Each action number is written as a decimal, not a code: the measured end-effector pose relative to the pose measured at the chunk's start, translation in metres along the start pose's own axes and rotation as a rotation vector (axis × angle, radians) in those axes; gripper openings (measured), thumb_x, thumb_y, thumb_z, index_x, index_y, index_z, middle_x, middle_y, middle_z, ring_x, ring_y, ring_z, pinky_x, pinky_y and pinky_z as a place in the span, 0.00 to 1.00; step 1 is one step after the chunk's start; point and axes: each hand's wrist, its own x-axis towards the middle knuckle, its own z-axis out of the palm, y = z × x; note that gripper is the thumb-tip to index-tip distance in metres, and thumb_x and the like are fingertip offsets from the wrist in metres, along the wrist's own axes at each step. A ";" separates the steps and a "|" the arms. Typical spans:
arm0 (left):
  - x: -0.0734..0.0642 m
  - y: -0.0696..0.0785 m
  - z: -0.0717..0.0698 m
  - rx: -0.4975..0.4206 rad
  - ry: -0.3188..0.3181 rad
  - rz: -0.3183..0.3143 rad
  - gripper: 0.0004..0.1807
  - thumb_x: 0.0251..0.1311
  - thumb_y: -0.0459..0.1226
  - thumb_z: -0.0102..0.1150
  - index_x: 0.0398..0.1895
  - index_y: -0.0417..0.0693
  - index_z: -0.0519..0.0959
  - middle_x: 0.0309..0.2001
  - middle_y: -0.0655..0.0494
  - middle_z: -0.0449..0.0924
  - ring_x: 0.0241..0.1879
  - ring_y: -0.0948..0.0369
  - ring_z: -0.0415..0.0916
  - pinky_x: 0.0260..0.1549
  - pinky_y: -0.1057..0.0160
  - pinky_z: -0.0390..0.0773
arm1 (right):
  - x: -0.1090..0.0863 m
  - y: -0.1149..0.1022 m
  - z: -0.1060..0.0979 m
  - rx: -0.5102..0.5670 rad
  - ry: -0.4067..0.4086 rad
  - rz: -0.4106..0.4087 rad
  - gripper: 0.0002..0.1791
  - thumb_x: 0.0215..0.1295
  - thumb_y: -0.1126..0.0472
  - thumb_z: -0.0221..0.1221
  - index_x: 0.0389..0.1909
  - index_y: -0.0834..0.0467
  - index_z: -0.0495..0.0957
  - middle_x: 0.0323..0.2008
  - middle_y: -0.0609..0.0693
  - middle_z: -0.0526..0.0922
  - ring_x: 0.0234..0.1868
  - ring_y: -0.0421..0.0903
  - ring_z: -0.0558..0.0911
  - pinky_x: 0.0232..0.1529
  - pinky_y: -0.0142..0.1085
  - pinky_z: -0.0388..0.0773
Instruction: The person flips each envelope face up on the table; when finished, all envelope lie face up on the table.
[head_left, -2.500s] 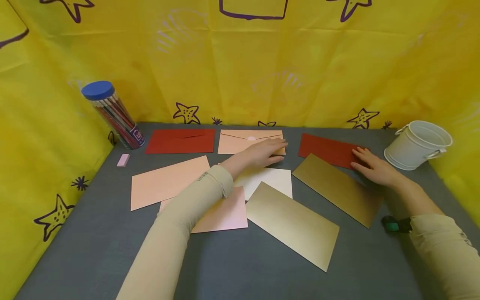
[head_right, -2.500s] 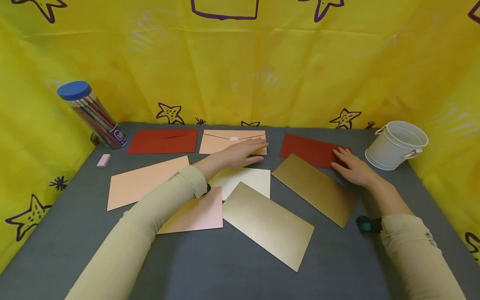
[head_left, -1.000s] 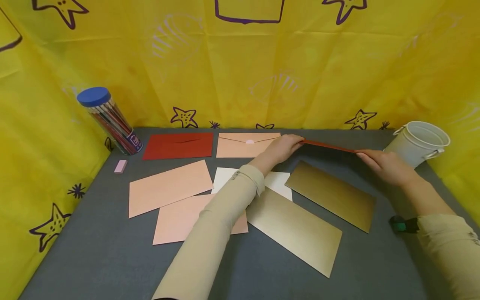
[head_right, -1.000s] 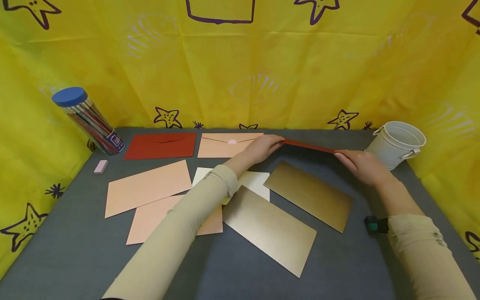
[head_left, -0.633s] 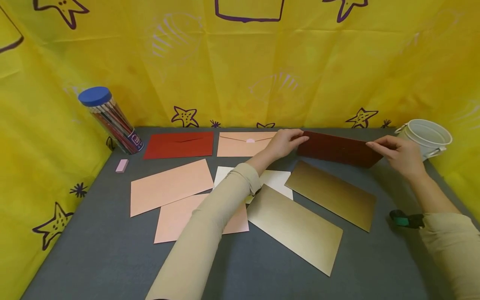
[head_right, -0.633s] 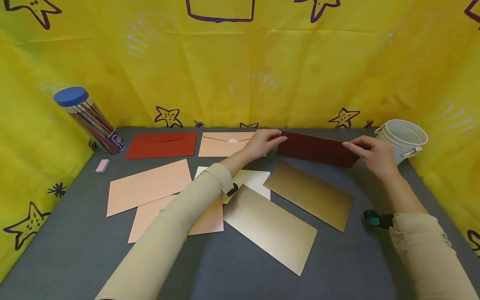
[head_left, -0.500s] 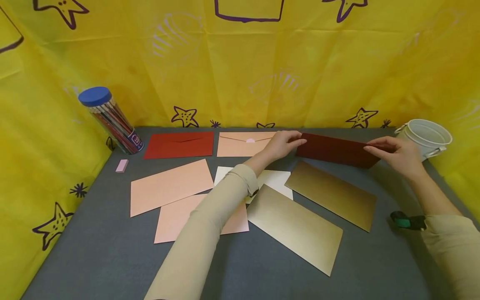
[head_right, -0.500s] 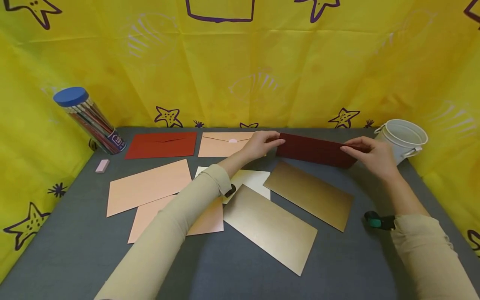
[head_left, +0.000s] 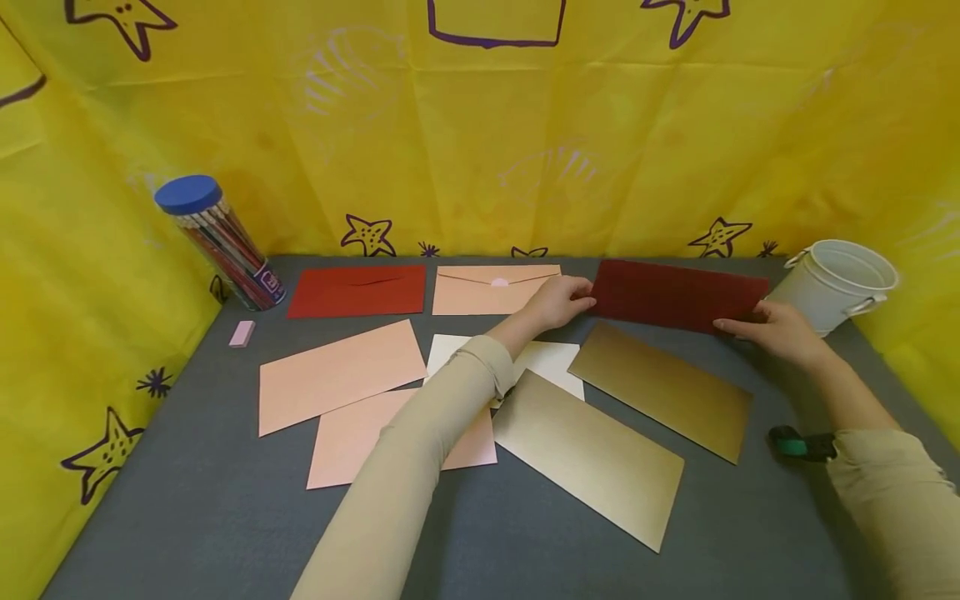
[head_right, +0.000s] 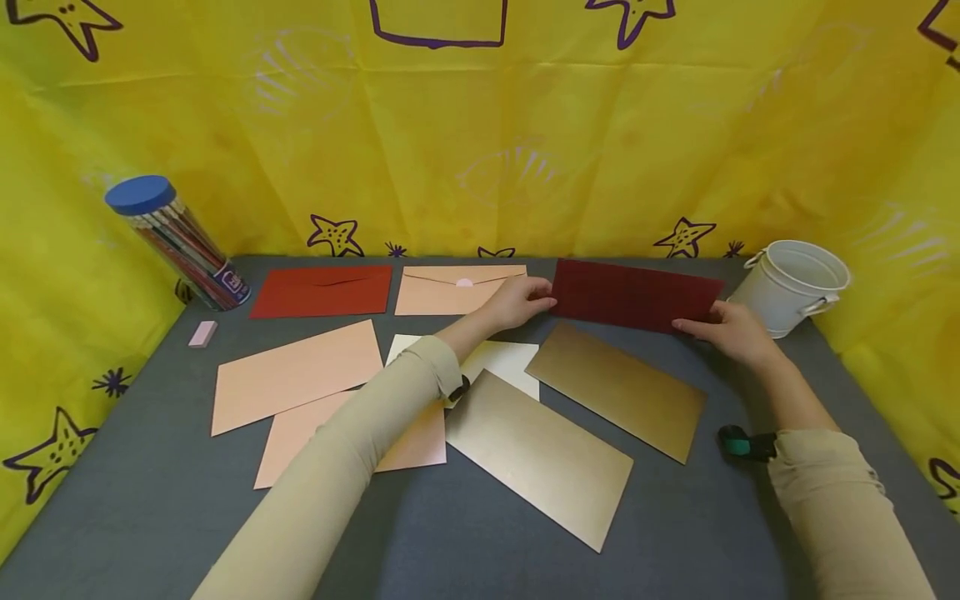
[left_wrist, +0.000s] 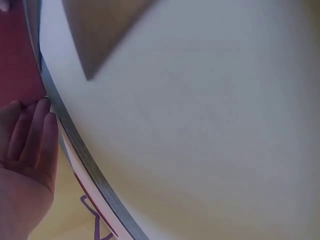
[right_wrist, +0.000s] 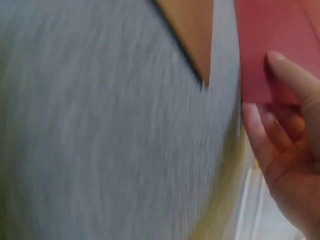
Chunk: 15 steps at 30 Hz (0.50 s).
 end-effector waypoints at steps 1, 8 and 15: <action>0.000 0.000 0.000 -0.010 0.018 -0.026 0.13 0.70 0.38 0.55 0.51 0.41 0.80 0.44 0.51 0.83 0.42 0.60 0.77 0.41 0.70 0.73 | 0.002 -0.001 0.002 0.026 0.000 0.005 0.24 0.65 0.49 0.63 0.46 0.68 0.78 0.30 0.36 0.83 0.29 0.33 0.77 0.29 0.29 0.72; -0.005 0.004 0.003 -0.157 0.138 -0.220 0.20 0.66 0.36 0.60 0.59 0.40 0.76 0.41 0.49 0.85 0.37 0.60 0.81 0.32 0.74 0.72 | 0.016 -0.008 0.013 0.020 0.062 0.064 0.33 0.65 0.46 0.62 0.55 0.70 0.71 0.34 0.48 0.81 0.33 0.39 0.74 0.30 0.28 0.70; -0.009 0.008 0.005 -0.182 0.177 -0.295 0.26 0.59 0.33 0.66 0.62 0.38 0.74 0.42 0.48 0.84 0.39 0.58 0.80 0.32 0.74 0.71 | 0.025 -0.014 0.021 -0.015 0.103 0.129 0.43 0.66 0.43 0.59 0.67 0.75 0.61 0.53 0.71 0.72 0.50 0.60 0.70 0.40 0.35 0.66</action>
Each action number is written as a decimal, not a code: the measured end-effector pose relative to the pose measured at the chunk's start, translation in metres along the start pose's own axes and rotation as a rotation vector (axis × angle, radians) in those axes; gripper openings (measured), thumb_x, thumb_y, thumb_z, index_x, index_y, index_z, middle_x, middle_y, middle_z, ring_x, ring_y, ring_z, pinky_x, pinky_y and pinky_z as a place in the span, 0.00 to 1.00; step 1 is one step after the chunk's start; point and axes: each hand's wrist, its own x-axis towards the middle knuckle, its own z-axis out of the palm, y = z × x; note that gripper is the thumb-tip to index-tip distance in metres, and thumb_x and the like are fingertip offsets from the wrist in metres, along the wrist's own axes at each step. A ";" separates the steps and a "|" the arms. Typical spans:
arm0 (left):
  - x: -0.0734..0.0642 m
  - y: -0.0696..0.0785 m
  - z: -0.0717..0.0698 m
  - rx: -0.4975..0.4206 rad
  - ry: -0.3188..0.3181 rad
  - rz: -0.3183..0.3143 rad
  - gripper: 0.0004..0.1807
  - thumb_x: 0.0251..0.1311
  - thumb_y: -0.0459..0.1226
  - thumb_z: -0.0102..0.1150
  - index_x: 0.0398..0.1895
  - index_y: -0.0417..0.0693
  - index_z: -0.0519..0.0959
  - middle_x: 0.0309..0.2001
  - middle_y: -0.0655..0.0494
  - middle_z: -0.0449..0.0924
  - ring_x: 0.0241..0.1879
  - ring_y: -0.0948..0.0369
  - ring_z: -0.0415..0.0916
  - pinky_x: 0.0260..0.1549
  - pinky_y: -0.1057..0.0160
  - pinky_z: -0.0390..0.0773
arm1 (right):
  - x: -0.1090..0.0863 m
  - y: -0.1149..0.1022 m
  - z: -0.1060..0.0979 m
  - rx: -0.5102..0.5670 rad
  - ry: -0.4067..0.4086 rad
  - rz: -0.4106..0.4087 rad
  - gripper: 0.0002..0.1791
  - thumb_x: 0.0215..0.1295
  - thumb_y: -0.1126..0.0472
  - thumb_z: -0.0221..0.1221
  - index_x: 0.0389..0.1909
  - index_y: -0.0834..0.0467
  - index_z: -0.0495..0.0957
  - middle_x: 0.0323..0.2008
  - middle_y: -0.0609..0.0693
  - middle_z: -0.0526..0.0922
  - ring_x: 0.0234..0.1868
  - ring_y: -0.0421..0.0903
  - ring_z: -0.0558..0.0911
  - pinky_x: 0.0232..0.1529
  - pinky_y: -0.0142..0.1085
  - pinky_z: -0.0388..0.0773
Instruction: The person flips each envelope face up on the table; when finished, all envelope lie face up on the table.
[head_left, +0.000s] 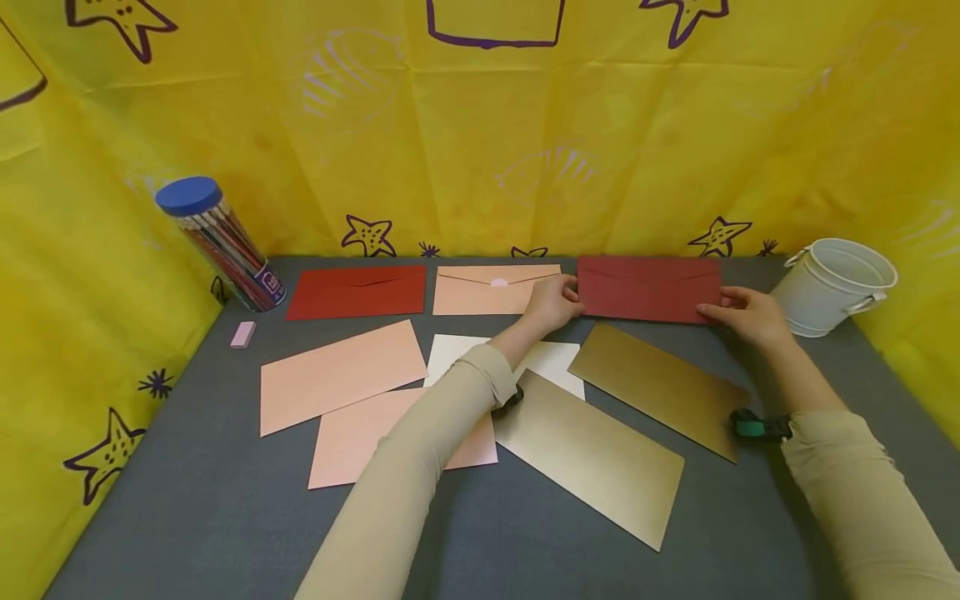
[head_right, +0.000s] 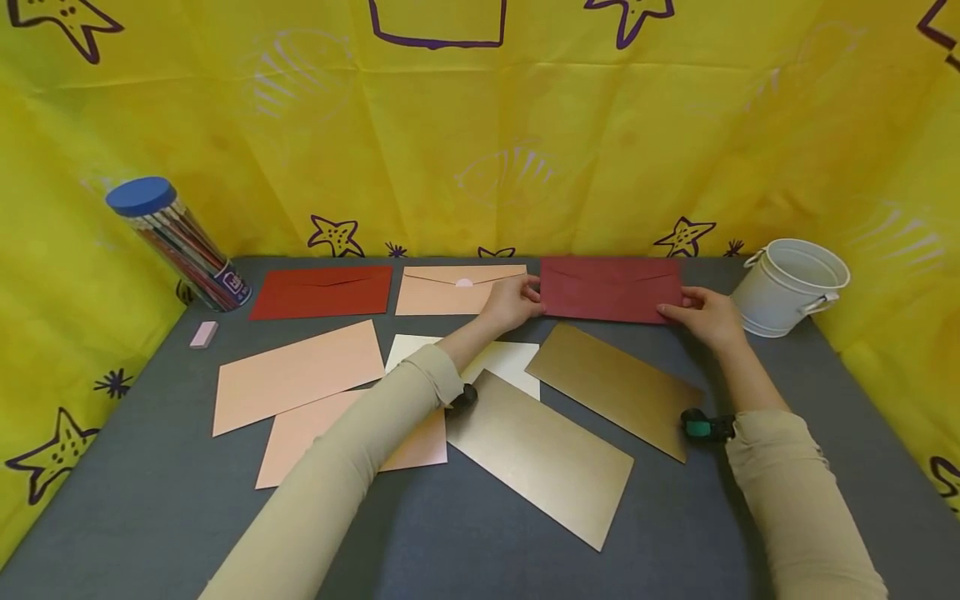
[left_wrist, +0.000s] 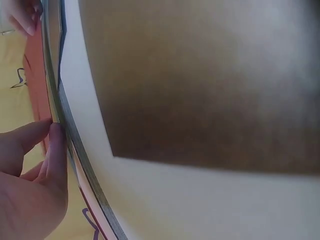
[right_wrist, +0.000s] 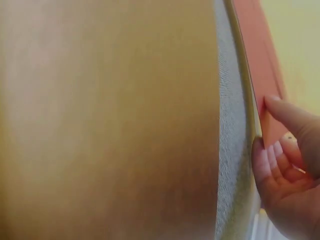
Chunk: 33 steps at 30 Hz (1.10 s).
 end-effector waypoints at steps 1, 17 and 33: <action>-0.001 0.000 0.000 0.008 -0.001 -0.003 0.26 0.59 0.34 0.66 0.62 0.38 0.74 0.42 0.48 0.84 0.40 0.58 0.80 0.33 0.74 0.71 | 0.001 -0.001 0.001 -0.003 0.009 0.002 0.43 0.66 0.43 0.59 0.67 0.74 0.62 0.53 0.71 0.72 0.51 0.60 0.70 0.40 0.35 0.66; -0.004 0.001 0.003 0.144 -0.082 0.062 0.26 0.60 0.33 0.61 0.63 0.38 0.74 0.47 0.48 0.81 0.42 0.62 0.75 0.38 0.74 0.71 | 0.006 -0.006 0.007 -0.080 0.008 0.017 0.40 0.67 0.43 0.58 0.63 0.75 0.65 0.52 0.73 0.73 0.52 0.66 0.70 0.51 0.54 0.66; -0.005 0.008 0.003 0.262 -0.130 0.122 0.19 0.65 0.35 0.55 0.57 0.37 0.79 0.53 0.46 0.81 0.47 0.57 0.77 0.42 0.69 0.74 | 0.012 -0.006 0.006 -0.143 0.029 -0.001 0.36 0.68 0.46 0.57 0.61 0.75 0.67 0.50 0.73 0.75 0.55 0.70 0.68 0.56 0.60 0.61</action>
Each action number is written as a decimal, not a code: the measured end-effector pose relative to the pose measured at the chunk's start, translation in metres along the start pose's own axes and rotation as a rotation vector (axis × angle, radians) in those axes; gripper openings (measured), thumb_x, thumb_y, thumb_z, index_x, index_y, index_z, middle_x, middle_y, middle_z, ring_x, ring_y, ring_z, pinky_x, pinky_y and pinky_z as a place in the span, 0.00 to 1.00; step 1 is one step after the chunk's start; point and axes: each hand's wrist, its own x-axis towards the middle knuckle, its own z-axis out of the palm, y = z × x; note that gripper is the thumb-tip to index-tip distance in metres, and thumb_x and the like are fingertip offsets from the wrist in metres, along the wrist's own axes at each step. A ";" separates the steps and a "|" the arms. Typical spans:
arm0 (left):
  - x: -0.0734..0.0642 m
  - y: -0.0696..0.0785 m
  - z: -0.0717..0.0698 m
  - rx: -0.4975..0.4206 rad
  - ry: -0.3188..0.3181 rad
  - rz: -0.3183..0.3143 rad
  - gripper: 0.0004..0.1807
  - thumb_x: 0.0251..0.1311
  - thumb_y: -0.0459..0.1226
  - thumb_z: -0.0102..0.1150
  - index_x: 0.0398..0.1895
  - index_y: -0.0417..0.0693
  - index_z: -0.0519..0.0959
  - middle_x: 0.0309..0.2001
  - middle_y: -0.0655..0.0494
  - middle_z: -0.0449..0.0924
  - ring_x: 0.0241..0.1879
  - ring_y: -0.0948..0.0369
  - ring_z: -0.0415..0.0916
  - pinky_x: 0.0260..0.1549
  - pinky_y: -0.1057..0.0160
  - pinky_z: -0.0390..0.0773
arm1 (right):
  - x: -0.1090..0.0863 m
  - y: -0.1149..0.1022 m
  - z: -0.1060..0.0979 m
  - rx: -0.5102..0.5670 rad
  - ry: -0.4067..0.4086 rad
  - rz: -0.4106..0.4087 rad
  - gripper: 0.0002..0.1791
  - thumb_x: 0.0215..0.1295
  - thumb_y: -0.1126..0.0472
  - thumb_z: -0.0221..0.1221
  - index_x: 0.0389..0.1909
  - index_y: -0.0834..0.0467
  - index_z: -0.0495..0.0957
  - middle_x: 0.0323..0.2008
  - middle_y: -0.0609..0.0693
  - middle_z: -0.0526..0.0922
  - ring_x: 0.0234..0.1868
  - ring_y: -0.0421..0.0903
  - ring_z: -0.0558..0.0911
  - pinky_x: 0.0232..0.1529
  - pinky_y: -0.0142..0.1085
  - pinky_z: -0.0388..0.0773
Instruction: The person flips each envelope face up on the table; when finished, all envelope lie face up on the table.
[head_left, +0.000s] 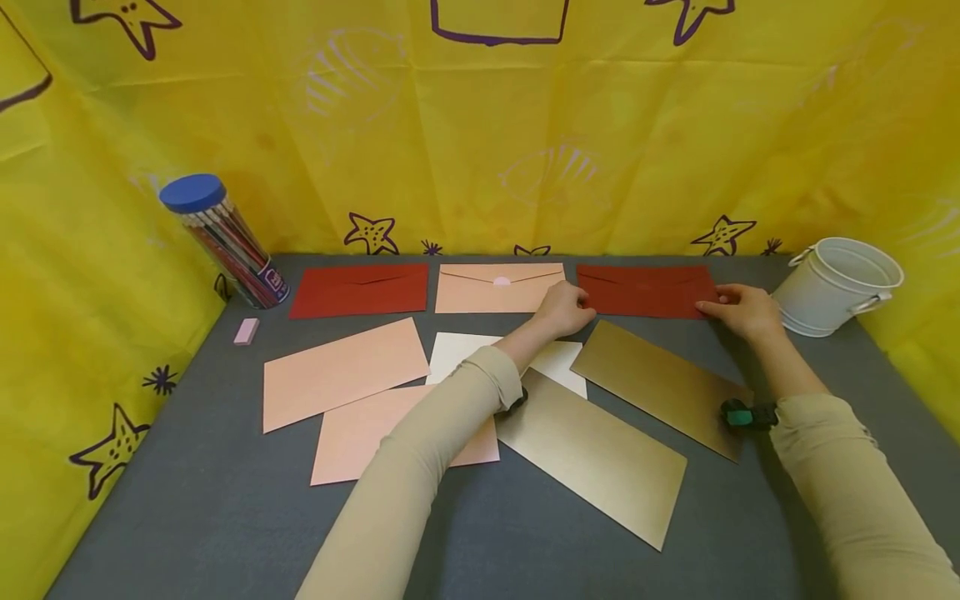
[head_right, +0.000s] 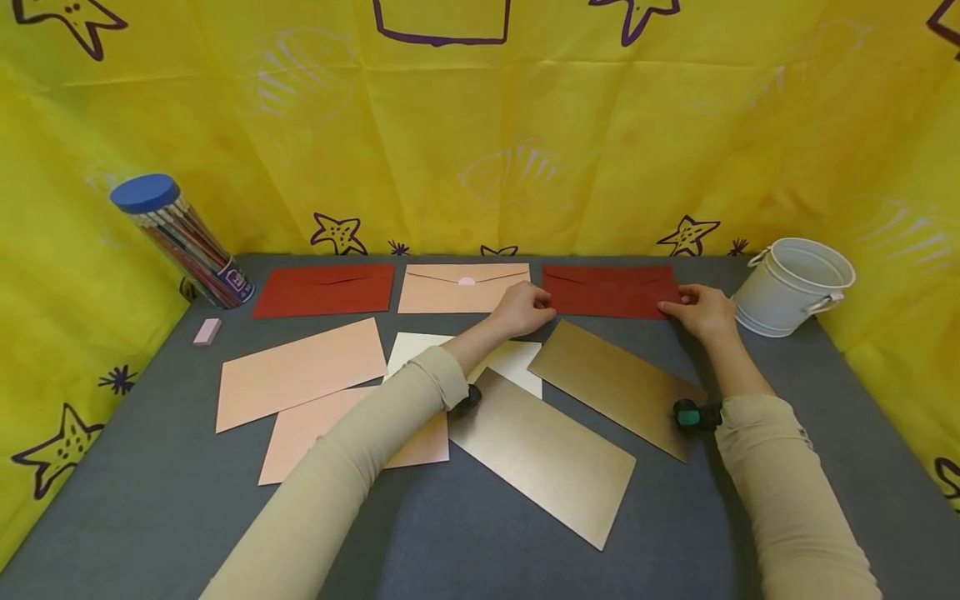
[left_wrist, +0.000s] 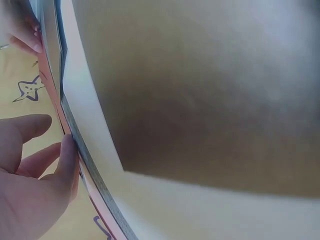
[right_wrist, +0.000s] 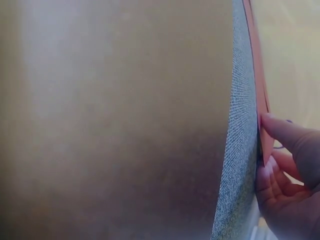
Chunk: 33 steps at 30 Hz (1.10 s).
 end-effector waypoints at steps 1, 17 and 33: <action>0.000 0.000 0.000 0.001 -0.005 0.007 0.18 0.65 0.35 0.55 0.55 0.36 0.80 0.51 0.46 0.82 0.45 0.57 0.77 0.41 0.69 0.74 | 0.000 0.000 0.000 0.001 0.003 -0.003 0.35 0.68 0.46 0.57 0.60 0.74 0.68 0.50 0.73 0.75 0.54 0.70 0.68 0.55 0.59 0.61; -0.030 -0.010 -0.025 -0.062 -0.133 0.129 0.25 0.68 0.40 0.55 0.66 0.40 0.71 0.60 0.47 0.76 0.55 0.55 0.75 0.51 0.64 0.73 | -0.011 -0.044 0.015 -0.048 0.018 -0.220 0.28 0.68 0.57 0.58 0.58 0.75 0.69 0.55 0.77 0.69 0.59 0.73 0.64 0.61 0.63 0.55; -0.143 -0.067 -0.079 -0.366 0.009 0.042 0.24 0.67 0.38 0.58 0.65 0.43 0.73 0.63 0.51 0.74 0.62 0.56 0.71 0.56 0.61 0.74 | -0.067 -0.159 0.069 0.226 -0.195 -0.355 0.33 0.70 0.50 0.56 0.71 0.61 0.62 0.68 0.61 0.65 0.66 0.61 0.65 0.60 0.59 0.65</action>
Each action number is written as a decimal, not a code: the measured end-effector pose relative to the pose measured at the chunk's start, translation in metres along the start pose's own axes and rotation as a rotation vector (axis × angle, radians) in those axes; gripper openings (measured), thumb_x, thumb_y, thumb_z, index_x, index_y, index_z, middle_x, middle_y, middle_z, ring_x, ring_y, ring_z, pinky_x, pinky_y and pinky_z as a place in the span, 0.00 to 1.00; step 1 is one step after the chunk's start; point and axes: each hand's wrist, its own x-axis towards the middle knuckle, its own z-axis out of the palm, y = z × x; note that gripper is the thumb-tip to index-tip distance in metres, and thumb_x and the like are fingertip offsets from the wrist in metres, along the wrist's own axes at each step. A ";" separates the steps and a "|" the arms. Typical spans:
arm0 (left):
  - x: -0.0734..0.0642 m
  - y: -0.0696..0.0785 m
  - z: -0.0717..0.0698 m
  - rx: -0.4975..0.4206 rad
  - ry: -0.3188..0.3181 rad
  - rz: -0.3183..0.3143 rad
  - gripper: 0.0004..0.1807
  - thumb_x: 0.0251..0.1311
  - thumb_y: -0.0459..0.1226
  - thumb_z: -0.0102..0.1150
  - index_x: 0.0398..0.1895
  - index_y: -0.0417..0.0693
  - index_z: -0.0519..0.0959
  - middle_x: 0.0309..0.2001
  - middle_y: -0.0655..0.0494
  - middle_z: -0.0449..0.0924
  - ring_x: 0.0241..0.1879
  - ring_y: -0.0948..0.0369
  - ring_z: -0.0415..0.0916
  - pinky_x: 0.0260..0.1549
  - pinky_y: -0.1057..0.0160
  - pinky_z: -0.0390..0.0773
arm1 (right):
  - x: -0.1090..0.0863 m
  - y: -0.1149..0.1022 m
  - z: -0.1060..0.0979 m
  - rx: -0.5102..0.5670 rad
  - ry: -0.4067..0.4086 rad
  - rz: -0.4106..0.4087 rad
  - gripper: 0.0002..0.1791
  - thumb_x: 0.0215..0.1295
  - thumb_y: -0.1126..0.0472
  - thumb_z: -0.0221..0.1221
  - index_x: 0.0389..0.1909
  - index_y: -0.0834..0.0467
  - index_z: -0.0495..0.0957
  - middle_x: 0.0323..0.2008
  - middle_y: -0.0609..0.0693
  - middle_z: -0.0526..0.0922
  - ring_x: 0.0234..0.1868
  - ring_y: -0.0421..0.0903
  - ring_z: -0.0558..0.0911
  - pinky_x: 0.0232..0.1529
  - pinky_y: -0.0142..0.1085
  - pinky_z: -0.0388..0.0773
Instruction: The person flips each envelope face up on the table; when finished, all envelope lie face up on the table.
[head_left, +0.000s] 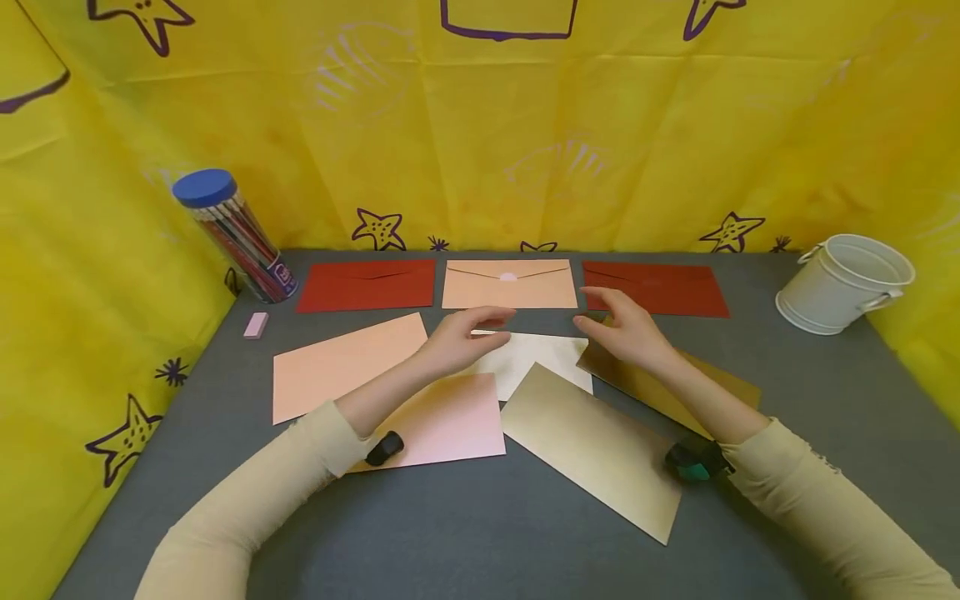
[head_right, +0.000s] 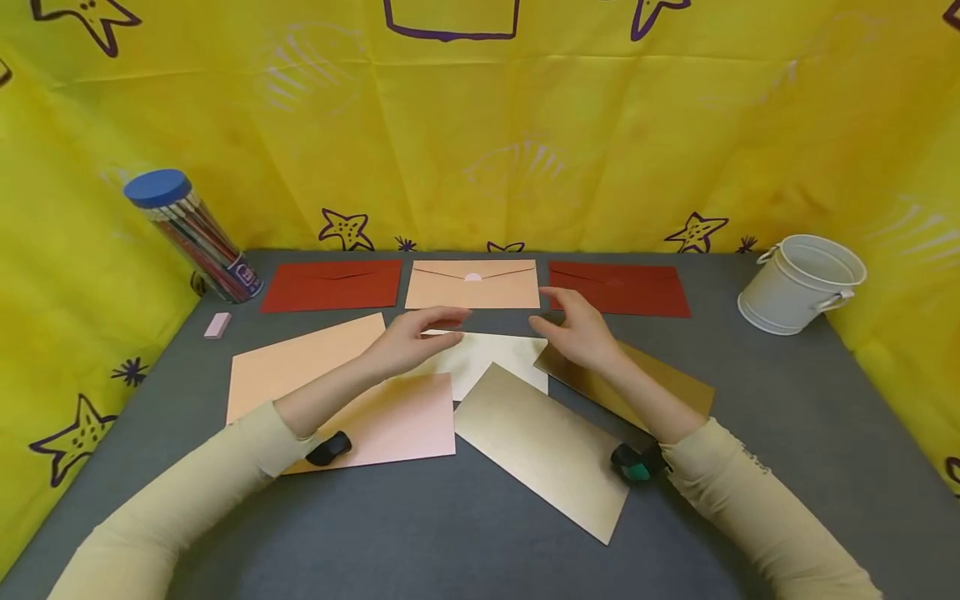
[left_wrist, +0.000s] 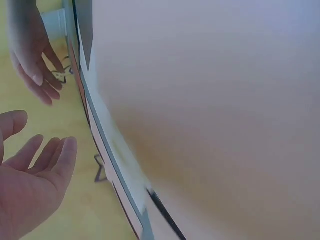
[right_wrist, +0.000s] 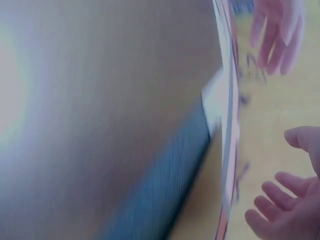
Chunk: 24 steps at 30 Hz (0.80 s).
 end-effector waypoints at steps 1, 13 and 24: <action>-0.010 -0.002 -0.006 0.000 0.008 -0.002 0.24 0.67 0.38 0.59 0.65 0.43 0.73 0.63 0.50 0.74 0.62 0.56 0.71 0.56 0.60 0.74 | 0.000 -0.006 0.007 0.006 -0.020 -0.030 0.33 0.70 0.51 0.57 0.70 0.61 0.63 0.68 0.60 0.66 0.66 0.60 0.65 0.60 0.58 0.65; -0.133 -0.057 -0.087 0.310 0.106 -0.134 0.34 0.65 0.47 0.60 0.71 0.44 0.65 0.68 0.45 0.66 0.68 0.47 0.61 0.62 0.43 0.64 | 0.001 -0.060 0.071 -0.149 -0.277 -0.395 0.33 0.69 0.50 0.58 0.70 0.60 0.63 0.69 0.56 0.65 0.72 0.52 0.60 0.69 0.48 0.57; -0.190 -0.090 -0.147 0.474 -0.029 -0.239 0.55 0.56 0.56 0.66 0.77 0.41 0.49 0.75 0.37 0.45 0.73 0.37 0.39 0.65 0.33 0.46 | 0.039 -0.086 0.104 -0.279 -0.418 -0.585 0.34 0.71 0.47 0.54 0.73 0.56 0.61 0.73 0.52 0.61 0.75 0.47 0.53 0.72 0.44 0.52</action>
